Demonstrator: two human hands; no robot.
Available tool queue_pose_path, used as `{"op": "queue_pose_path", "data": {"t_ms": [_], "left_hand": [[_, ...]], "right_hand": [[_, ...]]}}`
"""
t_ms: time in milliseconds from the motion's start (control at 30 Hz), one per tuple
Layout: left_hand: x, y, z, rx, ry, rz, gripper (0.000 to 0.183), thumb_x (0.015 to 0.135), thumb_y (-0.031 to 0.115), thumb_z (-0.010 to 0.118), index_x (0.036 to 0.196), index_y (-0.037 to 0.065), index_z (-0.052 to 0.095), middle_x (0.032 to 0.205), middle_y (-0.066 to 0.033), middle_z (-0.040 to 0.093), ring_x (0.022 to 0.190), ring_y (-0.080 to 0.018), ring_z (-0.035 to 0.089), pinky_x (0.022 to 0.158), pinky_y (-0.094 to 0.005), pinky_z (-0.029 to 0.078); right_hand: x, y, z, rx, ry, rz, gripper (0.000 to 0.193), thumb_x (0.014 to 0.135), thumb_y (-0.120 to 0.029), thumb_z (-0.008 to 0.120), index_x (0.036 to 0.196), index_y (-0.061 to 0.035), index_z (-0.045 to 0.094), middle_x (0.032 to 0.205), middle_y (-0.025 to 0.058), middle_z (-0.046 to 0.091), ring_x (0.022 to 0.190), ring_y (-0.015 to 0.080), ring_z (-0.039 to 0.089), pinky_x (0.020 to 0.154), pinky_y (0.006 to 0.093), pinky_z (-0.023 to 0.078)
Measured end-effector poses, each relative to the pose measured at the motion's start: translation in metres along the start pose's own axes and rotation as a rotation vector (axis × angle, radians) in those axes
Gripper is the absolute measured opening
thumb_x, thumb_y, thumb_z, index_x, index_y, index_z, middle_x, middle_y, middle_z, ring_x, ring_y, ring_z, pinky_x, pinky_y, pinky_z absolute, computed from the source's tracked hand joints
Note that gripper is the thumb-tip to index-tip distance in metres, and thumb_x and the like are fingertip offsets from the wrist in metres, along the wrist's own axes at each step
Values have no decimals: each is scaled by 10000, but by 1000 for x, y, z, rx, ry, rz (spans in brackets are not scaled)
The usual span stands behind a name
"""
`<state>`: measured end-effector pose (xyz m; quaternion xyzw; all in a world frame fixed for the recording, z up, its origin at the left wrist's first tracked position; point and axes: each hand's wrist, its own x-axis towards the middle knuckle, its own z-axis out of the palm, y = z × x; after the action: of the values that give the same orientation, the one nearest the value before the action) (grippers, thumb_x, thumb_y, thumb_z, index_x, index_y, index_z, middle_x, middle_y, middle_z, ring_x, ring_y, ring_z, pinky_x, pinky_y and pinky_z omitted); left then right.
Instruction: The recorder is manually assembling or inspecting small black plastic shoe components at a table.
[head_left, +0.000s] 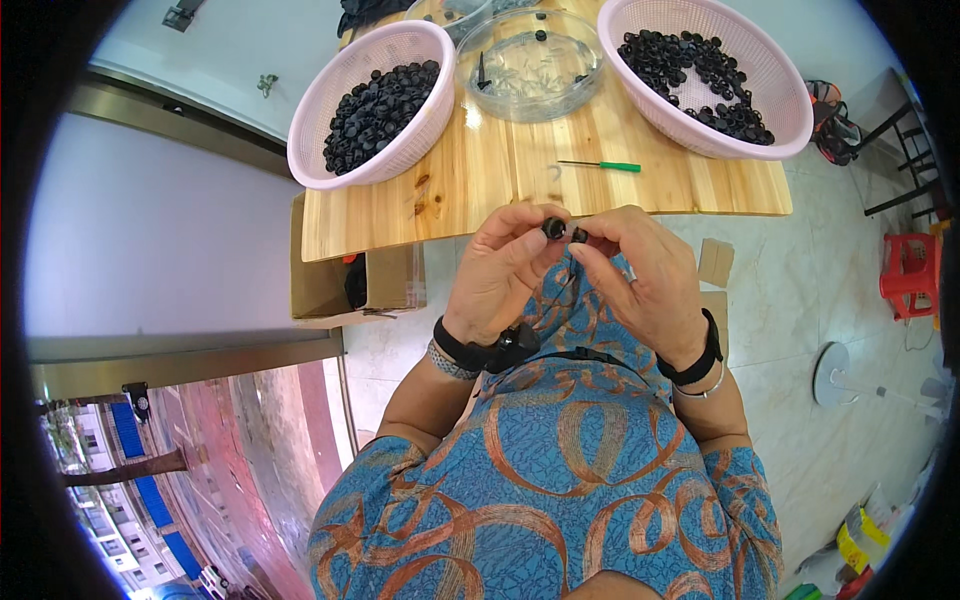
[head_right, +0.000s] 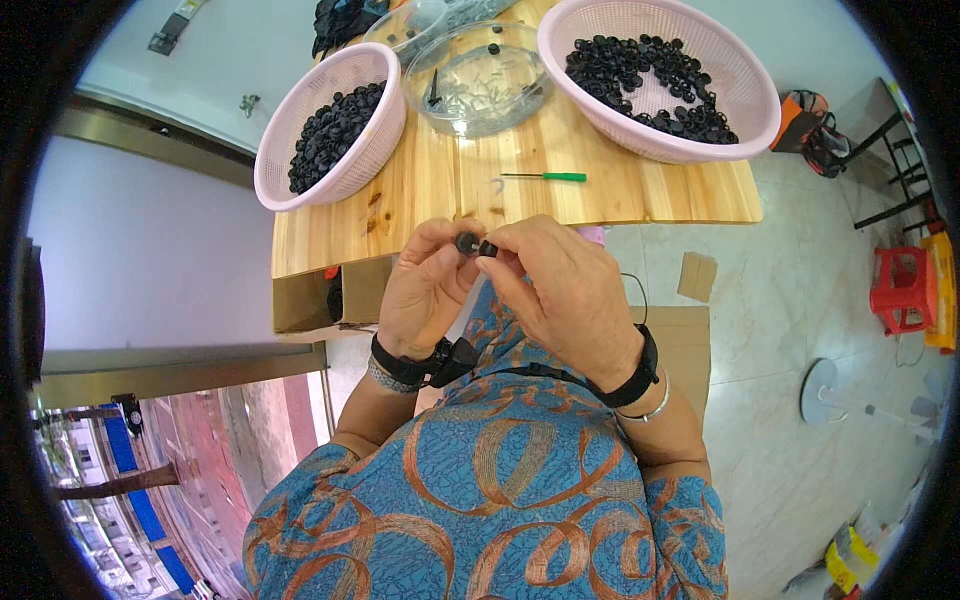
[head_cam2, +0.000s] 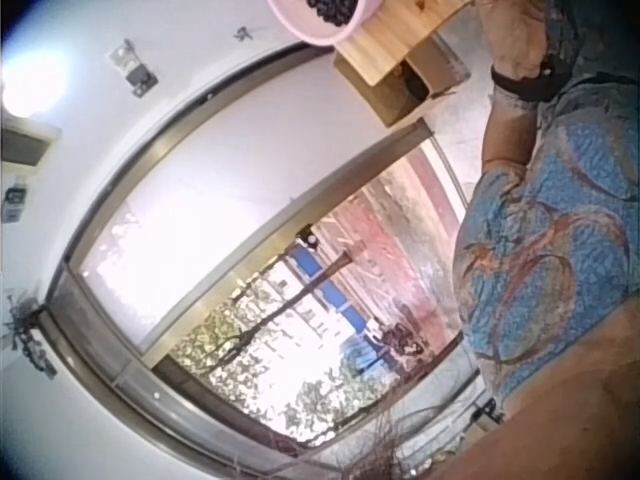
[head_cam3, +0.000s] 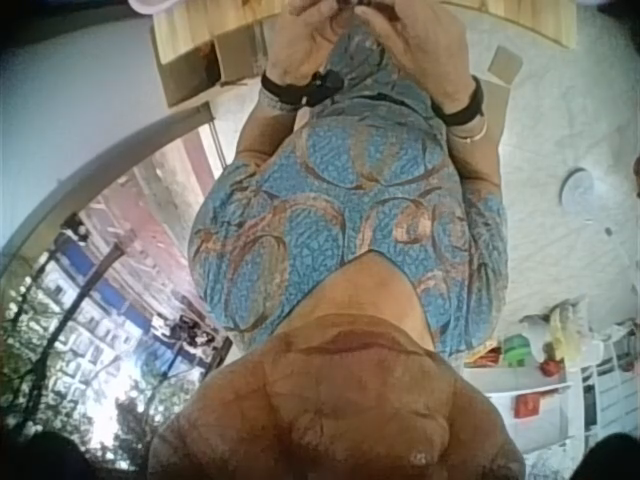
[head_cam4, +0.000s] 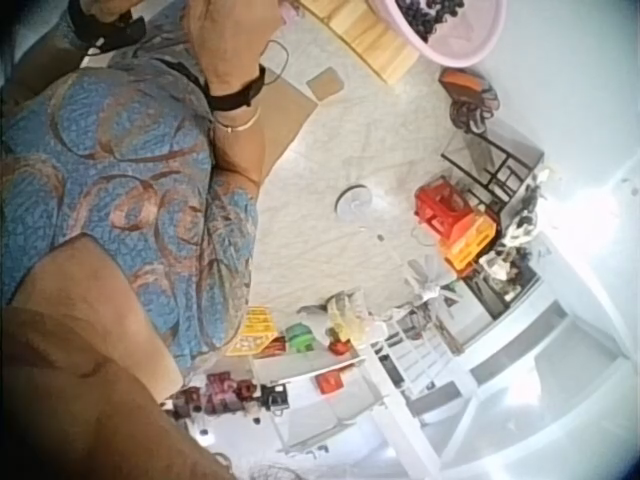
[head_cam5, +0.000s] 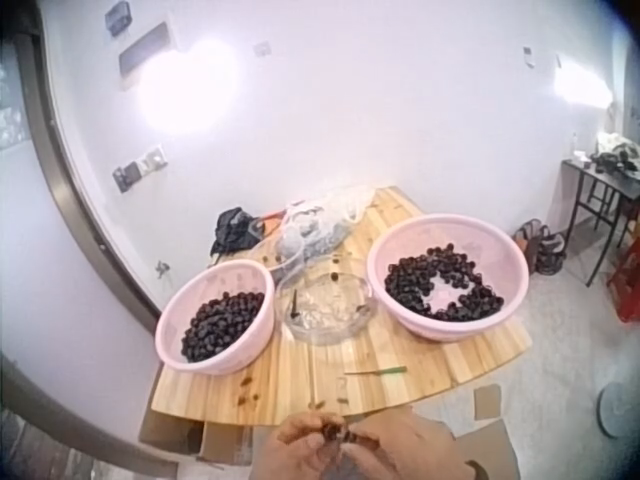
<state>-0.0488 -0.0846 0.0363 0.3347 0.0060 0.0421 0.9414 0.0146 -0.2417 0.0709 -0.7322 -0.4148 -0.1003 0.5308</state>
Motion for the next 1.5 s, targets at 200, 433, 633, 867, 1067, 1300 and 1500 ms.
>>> {"op": "queue_pose_path", "data": {"t_ms": [200, 433, 633, 867, 1067, 1300, 1500], "left_hand": [[1, 0, -2, -2, -6, -17, 294, 837, -13, 527, 1127, 28, 496, 1096, -117, 559, 996, -174, 560, 854, -277, 481], [2, -2, -3, -56, 36, -24, 284, 853, 22, 525, 1134, 15, 482, 1087, -120, 564, 963, -178, 575, 814, -272, 506], [2, -3, -6, -151, -25, -40, 226, 865, 31, 514, 1090, 9, 506, 1049, -112, 574, 962, -164, 572, 849, -271, 483], [1, -4, -1, -86, 3, -17, 198, 862, 36, 523, 1058, 8, 518, 1023, -109, 582, 942, -175, 577, 842, -292, 479], [-2, -4, 3, 74, 40, 52, 172, 859, 23, 521, 1030, 2, 531, 1020, -111, 582, 934, -175, 573, 842, -315, 472], [-4, -4, 7, 184, 72, 110, 180, 828, -10, 558, 1008, -24, 548, 1010, -109, 592, 910, -166, 577, 806, -294, 486], [-7, -4, 0, 416, 46, 175, 185, 823, 16, 573, 1003, -25, 555, 1023, -140, 597, 923, -184, 580, 819, -312, 478]], "right_hand": [[0, -2, 2, -52, 19, -35, 171, 730, -66, 642, 856, -28, 534, 714, 93, 552, 609, 248, 556, 510, 315, 439], [0, -2, 2, -140, -17, -52, 177, 723, -65, 642, 855, -25, 531, 729, 94, 547, 650, 257, 562, 542, 333, 440], [2, -4, 2, -136, -18, -54, 181, 720, -64, 641, 859, -27, 532, 726, 87, 545, 651, 250, 565, 542, 333, 438], [2, -4, 3, -178, -24, -69, 175, 732, -82, 634, 866, -42, 529, 736, 75, 545, 656, 238, 570, 545, 329, 429], [-1, -4, 2, -213, -58, -55, 161, 746, -104, 625, 862, -53, 526, 742, 67, 535, 662, 235, 565, 555, 332, 422], [-2, -4, 2, -215, -65, -51, 155, 755, -117, 624, 853, -51, 525, 734, 72, 527, 661, 243, 560, 546, 345, 418], [-4, -7, 0, -211, -98, -46, 145, 758, -117, 622, 837, -47, 524, 700, 80, 516, 642, 252, 553, 540, 347, 422]]}}
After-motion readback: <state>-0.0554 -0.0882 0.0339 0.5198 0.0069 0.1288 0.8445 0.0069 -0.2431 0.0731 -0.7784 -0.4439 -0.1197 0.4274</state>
